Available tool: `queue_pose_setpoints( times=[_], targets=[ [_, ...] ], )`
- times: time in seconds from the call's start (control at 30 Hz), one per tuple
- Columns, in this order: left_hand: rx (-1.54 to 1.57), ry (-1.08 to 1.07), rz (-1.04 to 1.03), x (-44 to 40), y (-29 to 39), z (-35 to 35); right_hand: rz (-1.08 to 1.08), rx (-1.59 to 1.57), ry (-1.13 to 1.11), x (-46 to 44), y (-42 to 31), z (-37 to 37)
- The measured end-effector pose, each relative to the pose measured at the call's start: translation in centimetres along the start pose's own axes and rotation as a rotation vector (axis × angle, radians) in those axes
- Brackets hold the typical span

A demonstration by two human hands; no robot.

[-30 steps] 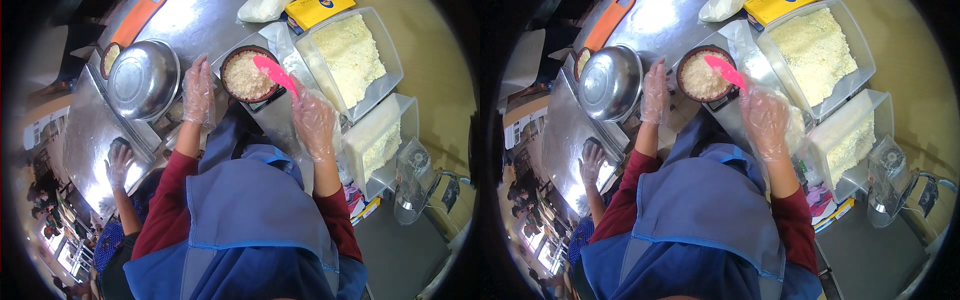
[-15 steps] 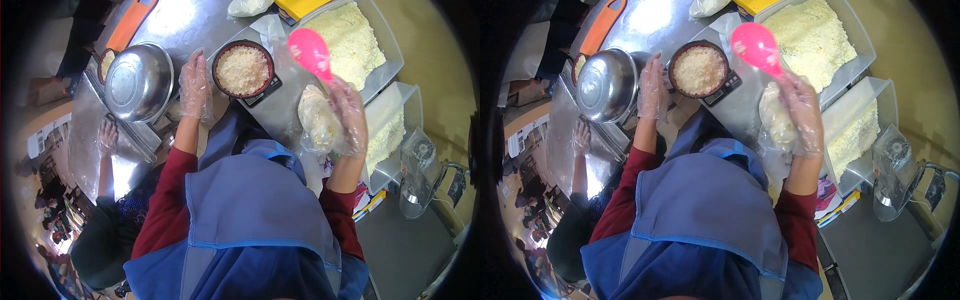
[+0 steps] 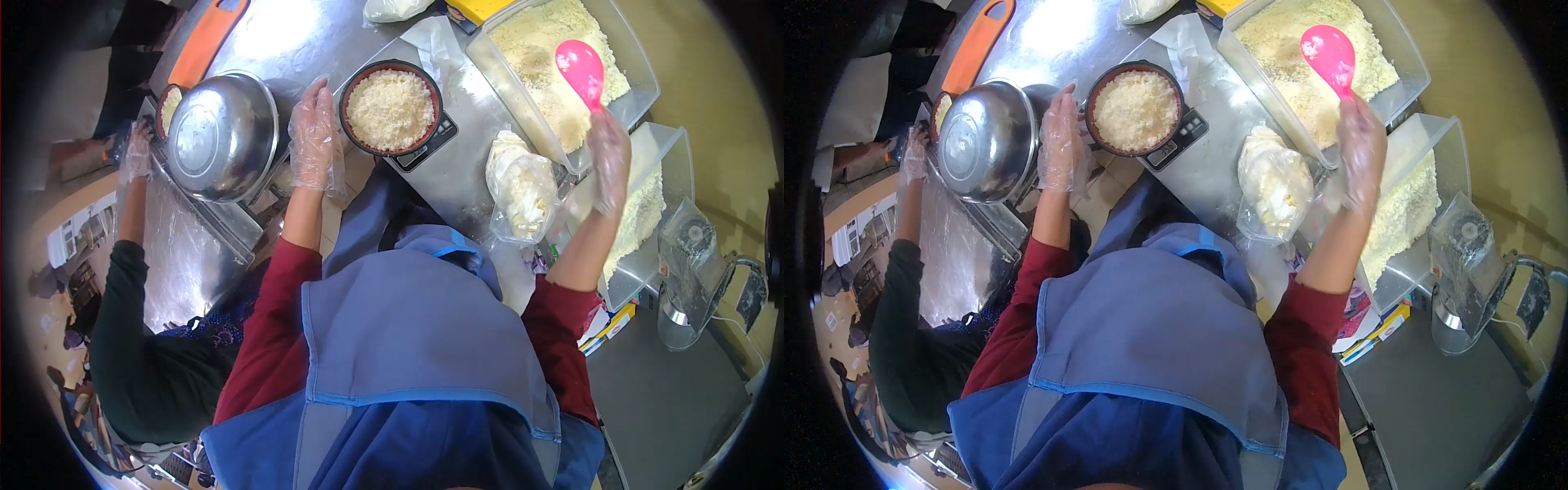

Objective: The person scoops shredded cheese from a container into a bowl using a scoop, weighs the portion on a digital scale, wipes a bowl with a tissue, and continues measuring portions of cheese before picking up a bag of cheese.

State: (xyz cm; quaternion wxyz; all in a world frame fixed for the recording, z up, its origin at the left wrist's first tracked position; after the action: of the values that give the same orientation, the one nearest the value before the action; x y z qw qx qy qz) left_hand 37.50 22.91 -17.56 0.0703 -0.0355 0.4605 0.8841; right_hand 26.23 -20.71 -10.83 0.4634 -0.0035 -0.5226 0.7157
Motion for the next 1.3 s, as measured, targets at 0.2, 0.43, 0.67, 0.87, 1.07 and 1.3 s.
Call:
queue_pose_setpoints(
  times=[0.2,0.43,0.67,0.87,1.07,1.3],
  targets=[
    [0.054,0.004,-0.009,-0.1,0.6,0.1,0.122,1.018,0.236,-7.1,-0.9,-3.2],
    [0.024,0.024,0.017,0.2,-0.6,0.8,0.027,0.898,0.178,-9.5,-0.1,-6.1],
    [0.029,0.013,0.007,-0.1,-0.5,1.0,-0.007,-0.077,-0.332,-11.0,3.8,-5.2],
    [0.077,0.008,0.027,-0.5,0.7,1.0,0.022,-0.123,-0.193,-2.4,-1.0,-3.1],
    [0.017,-0.043,0.050,-0.2,0.5,0.4,0.347,0.358,-0.115,9.9,-5.6,-7.3],
    [-0.009,-0.030,0.013,0.5,1.3,0.7,0.688,0.818,0.063,14.0,-3.6,-13.2]
  ],
)
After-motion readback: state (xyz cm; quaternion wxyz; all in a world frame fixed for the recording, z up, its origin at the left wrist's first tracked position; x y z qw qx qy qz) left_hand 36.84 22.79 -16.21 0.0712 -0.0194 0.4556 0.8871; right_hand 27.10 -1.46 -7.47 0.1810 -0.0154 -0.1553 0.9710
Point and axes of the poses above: each hand's wrist, its own x-axis away from the middle knuckle, its own z-axis out of the back of the hand, y = z × x, the point moved 7 cm from there along -x, towards the middle knuckle, and after that the axes turned 14 degrees about -z, right-handed, at the moved point
